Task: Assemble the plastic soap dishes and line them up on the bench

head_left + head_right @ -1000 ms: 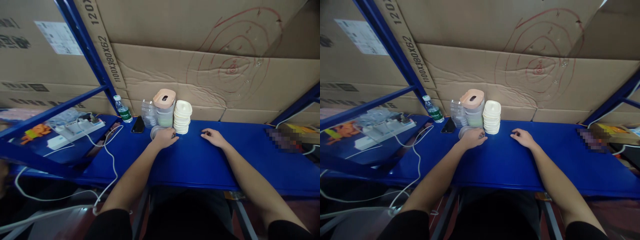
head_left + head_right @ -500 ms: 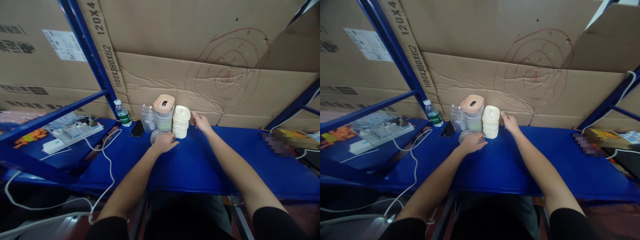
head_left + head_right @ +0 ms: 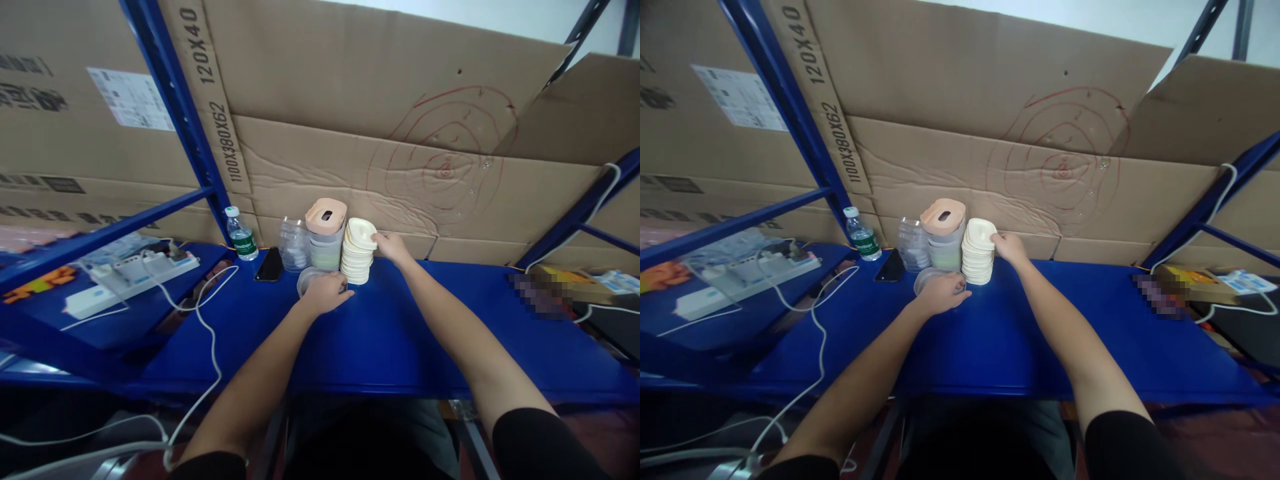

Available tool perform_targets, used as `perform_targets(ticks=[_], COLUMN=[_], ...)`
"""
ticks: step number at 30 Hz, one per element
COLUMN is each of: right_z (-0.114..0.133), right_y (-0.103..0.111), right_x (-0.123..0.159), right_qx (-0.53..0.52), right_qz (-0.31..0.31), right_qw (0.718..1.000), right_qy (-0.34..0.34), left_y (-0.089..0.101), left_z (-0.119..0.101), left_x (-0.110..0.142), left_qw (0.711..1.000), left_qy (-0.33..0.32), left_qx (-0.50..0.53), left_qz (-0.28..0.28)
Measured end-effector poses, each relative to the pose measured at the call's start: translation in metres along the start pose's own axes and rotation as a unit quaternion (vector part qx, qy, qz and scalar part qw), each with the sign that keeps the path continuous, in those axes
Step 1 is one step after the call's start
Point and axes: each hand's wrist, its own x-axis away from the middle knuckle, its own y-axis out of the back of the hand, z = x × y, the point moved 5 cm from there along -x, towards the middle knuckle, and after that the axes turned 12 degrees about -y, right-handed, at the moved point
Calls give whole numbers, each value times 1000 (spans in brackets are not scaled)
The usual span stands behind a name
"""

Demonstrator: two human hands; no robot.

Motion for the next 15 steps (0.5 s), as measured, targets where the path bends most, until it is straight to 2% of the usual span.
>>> perform_targets(ticks=[5, 9, 12, 14, 15], right_z=[4, -7, -42, -77, -94], right_y=[9, 30, 52, 63, 65], right_x=[1, 12, 28, 40, 46], right_qx=[1, -37, -81, -70, -49], right_qz=[-62, -121, -153, -146, -124], right_qw=[998, 992, 985, 987, 991], right_qy=[-13, -7, 5, -18, -28], left_y=[0, 1, 2, 2, 3], left_z=[0, 0, -1, -3, -4], left_x=[-1, -1, -1, 0, 0], left_qw=[1000, 1000, 1000, 1000, 1000], left_qy=[3, 6, 6, -2, -6], left_qx=[6, 8, 6, 0, -2], left_qz=[4, 6, 6, 9, 11])
